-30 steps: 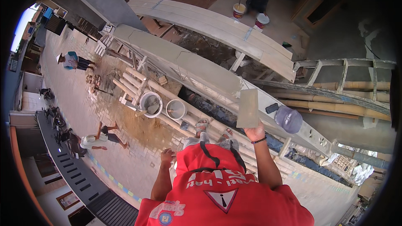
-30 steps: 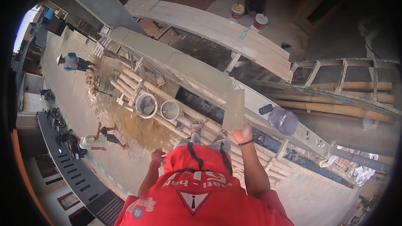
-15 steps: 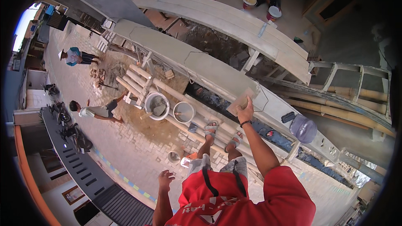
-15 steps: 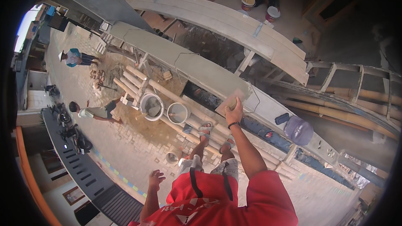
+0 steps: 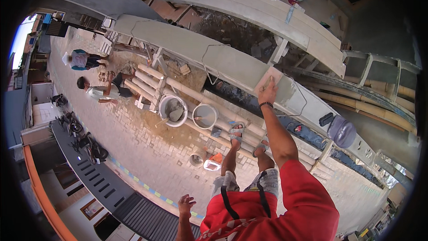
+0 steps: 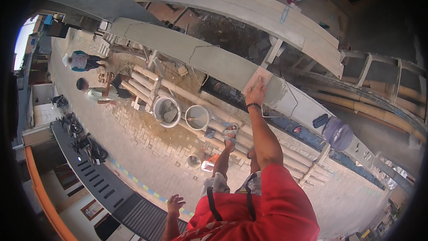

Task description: The person smooths a freshly poured concrete beam using a rectangular trowel and a smaller finishing tool. They repeatedly dip the tools into a bucket of water to keep them clean and continue smoothing the surface along the length of the beam.

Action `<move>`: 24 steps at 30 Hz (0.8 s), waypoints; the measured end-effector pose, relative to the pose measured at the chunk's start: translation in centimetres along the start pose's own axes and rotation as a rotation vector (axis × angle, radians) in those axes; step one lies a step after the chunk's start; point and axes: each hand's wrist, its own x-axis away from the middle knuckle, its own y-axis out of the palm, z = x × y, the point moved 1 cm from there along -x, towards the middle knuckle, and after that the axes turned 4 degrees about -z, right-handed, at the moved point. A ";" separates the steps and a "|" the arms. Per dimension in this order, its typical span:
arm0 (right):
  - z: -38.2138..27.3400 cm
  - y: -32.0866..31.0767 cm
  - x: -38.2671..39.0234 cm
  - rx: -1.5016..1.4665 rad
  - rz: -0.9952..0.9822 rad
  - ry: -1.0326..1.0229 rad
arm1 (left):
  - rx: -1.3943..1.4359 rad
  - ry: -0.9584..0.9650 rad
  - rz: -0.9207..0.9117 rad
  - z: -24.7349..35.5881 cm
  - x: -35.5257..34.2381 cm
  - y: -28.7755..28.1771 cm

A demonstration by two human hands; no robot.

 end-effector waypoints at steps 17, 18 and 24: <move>5.7 -4.9 15.0 0.114 -0.339 0.043 | -0.016 0.111 -0.093 3.9 -2.3 2.0; 5.4 -5.6 13.5 0.139 -0.317 -0.016 | -0.017 0.112 -0.101 3.8 -2.3 2.0; 2.7 -4.9 3.7 0.291 -0.357 -0.248 | -0.041 0.097 -0.095 3.6 -2.9 1.5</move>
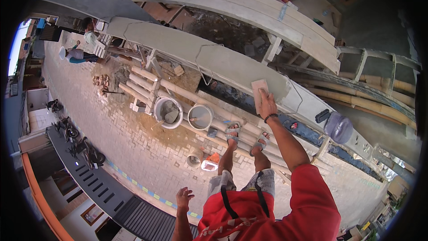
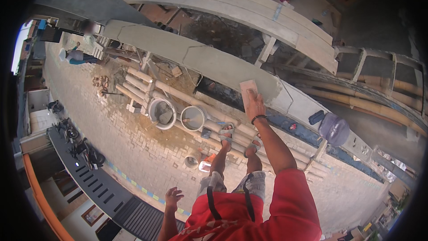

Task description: The person smooths a freshly poured concrete beam using a rectangular trowel and a smaller finishing tool. They repeatedly dip the tools into a bucket of water to keep them clean and continue smoothing the surface along the length of the beam.

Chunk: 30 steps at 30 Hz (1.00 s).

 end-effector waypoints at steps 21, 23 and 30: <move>-2.5 2.5 11.3 -0.307 -0.082 0.485 | 0.035 0.044 -0.039 2.8 -2.0 1.6; -0.7 1.6 7.5 -0.296 0.182 0.380 | -0.004 0.046 -0.029 3.1 -1.9 1.3; -0.3 1.3 -2.9 -0.297 0.237 0.589 | -0.012 -0.043 0.013 1.2 -1.2 -0.4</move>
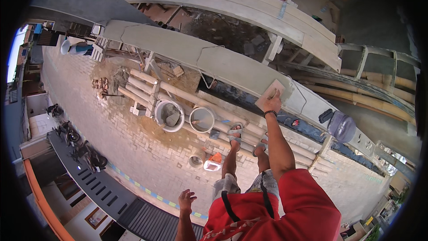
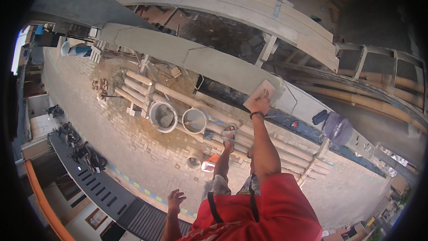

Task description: The person smooths a freshly poured concrete beam using a rectangular trowel and a smaller finishing tool. They repeatedly dip the tools into a bucket of water to keep them clean and continue smoothing the surface along the length of the beam.

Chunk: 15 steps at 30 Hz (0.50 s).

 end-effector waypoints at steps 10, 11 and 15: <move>-11.6 6.9 9.4 -0.108 -0.349 -0.476 | -0.046 0.010 -0.012 0.3 -1.0 -1.1; -10.0 5.7 9.3 -0.157 -0.265 -0.463 | -0.051 0.033 -0.019 0.9 -0.9 -0.7; -1.5 -1.1 4.8 -0.168 0.039 -0.195 | -0.008 0.127 -0.048 4.9 -0.4 1.9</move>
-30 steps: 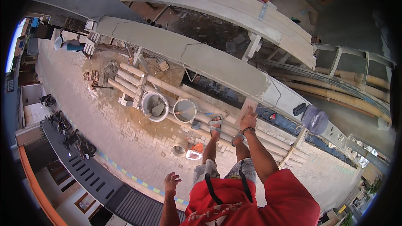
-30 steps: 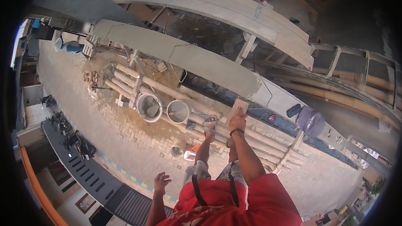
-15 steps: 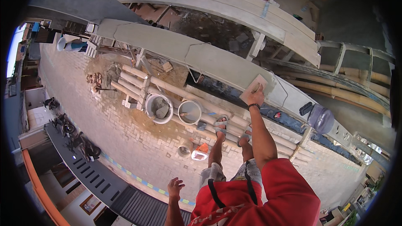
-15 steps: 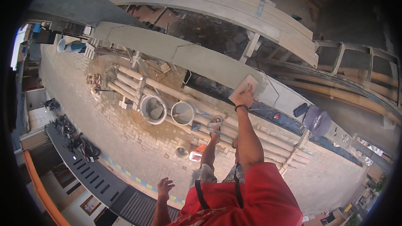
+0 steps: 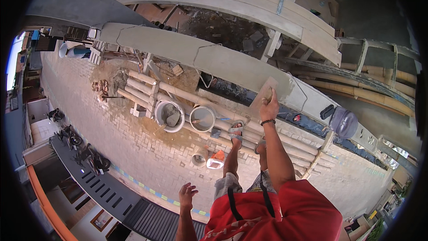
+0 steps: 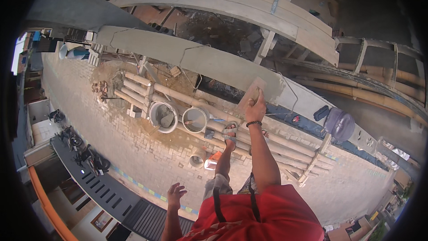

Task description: The person smooths a freshly poured concrete beam using a rectangular trowel and a smaller finishing tool. They repeatedly dip the tools into a bucket of water to keep them clean and continue smoothing the surface along the length of the beam.

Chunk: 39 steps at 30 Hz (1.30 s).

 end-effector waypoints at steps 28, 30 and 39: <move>-6.6 8.5 -2.5 0.073 -0.329 -0.183 | 0.049 -0.067 -0.028 -1.7 0.2 0.8; -9.0 8.9 -0.7 -0.037 -0.349 -0.364 | 0.039 -0.085 0.010 -2.0 0.1 0.6; -1.7 -2.0 5.1 -1.350 -0.726 0.363 | -0.005 -0.116 -0.056 -3.7 -1.6 1.5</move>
